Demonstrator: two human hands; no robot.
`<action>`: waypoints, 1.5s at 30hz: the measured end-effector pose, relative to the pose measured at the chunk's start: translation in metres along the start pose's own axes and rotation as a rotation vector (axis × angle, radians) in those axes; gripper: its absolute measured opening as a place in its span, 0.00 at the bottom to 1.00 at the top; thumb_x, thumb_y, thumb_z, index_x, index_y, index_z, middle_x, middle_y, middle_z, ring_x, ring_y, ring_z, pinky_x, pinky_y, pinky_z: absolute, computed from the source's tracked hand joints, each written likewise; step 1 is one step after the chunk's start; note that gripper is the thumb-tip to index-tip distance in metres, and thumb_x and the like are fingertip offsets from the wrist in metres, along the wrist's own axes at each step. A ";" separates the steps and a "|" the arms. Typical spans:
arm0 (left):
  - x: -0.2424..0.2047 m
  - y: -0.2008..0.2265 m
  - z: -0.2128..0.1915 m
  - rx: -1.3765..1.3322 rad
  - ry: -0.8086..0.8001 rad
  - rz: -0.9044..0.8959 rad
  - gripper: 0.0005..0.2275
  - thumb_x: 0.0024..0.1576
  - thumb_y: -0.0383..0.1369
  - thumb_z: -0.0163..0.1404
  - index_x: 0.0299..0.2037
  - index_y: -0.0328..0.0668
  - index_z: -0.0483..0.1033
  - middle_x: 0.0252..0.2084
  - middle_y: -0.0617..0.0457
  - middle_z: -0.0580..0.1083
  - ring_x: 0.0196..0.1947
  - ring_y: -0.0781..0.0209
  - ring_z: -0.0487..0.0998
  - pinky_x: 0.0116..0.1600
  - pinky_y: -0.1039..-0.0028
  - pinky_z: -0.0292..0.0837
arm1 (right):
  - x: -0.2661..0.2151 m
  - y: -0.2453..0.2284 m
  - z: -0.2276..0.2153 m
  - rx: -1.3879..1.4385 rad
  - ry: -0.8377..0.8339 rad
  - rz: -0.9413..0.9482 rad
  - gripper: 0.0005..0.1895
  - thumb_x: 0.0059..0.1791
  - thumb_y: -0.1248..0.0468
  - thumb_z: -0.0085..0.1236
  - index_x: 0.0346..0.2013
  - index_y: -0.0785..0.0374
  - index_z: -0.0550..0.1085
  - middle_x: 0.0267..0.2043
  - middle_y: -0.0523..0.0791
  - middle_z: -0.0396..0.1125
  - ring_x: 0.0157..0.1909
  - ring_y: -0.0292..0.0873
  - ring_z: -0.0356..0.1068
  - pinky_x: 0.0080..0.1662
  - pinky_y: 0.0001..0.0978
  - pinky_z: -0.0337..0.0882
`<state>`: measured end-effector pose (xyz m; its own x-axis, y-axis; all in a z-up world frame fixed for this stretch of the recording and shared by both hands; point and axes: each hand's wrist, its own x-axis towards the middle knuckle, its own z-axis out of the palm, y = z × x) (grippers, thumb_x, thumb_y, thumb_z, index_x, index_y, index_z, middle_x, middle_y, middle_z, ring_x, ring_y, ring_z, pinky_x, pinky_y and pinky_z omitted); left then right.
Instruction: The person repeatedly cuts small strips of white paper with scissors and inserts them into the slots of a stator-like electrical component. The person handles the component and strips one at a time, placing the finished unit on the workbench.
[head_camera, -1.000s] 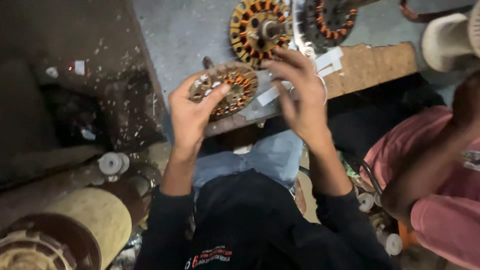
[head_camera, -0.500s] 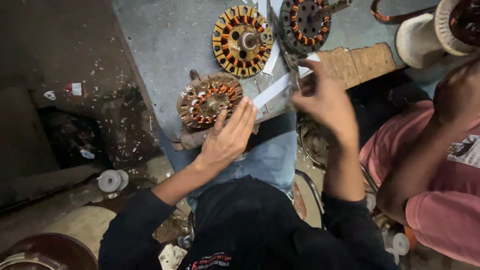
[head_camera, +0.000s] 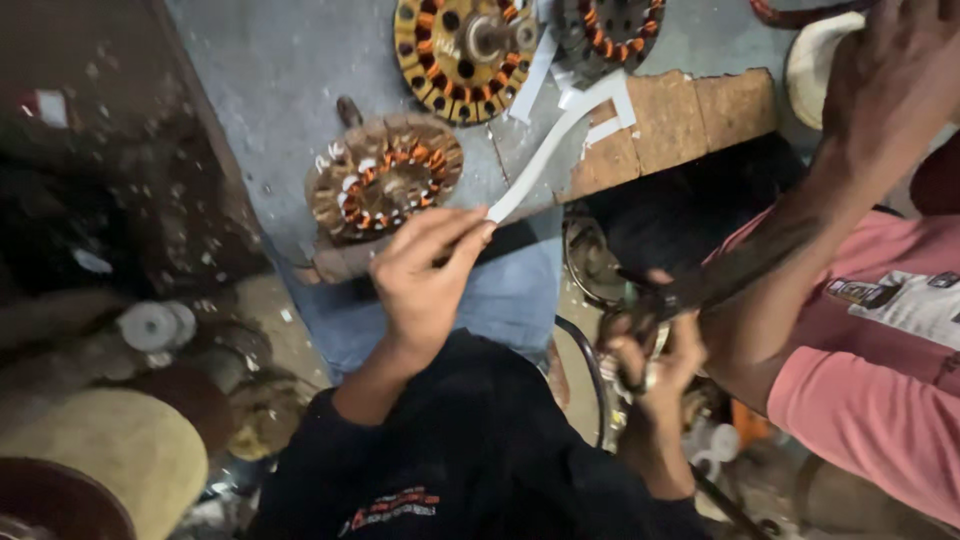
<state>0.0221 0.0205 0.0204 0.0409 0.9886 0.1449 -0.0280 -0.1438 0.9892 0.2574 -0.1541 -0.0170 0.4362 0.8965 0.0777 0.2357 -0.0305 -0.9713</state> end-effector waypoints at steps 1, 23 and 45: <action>-0.006 -0.004 0.001 -0.172 0.034 -0.176 0.10 0.59 0.17 0.60 0.50 0.27 0.81 0.47 0.47 0.77 0.43 0.62 0.83 0.47 0.73 0.82 | -0.004 0.020 0.003 0.343 -0.183 0.038 0.37 0.47 0.55 0.70 0.64 0.67 0.63 0.37 0.48 0.72 0.31 0.39 0.74 0.35 0.29 0.75; -0.022 -0.038 -0.008 -0.605 0.126 -0.433 0.15 0.58 0.18 0.58 0.55 0.30 0.76 0.41 0.52 0.78 0.40 0.70 0.80 0.48 0.81 0.78 | 0.008 0.067 0.065 0.231 -0.846 0.515 0.55 0.44 0.75 0.62 0.79 0.57 0.41 0.23 0.45 0.64 0.21 0.37 0.64 0.25 0.27 0.64; -0.041 -0.024 -0.023 -0.454 -0.124 -0.399 0.10 0.61 0.22 0.53 0.51 0.26 0.79 0.50 0.48 0.74 0.44 0.62 0.81 0.52 0.73 0.80 | 0.174 -0.102 0.110 -0.861 -0.207 -0.071 0.45 0.36 0.49 0.77 0.61 0.65 0.70 0.32 0.57 0.72 0.33 0.55 0.73 0.36 0.43 0.69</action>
<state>-0.0017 -0.0160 -0.0097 0.2512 0.9458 -0.2059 -0.4081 0.2964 0.8635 0.2136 0.0533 0.0712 0.2493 0.9684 0.0084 0.8641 -0.2185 -0.4534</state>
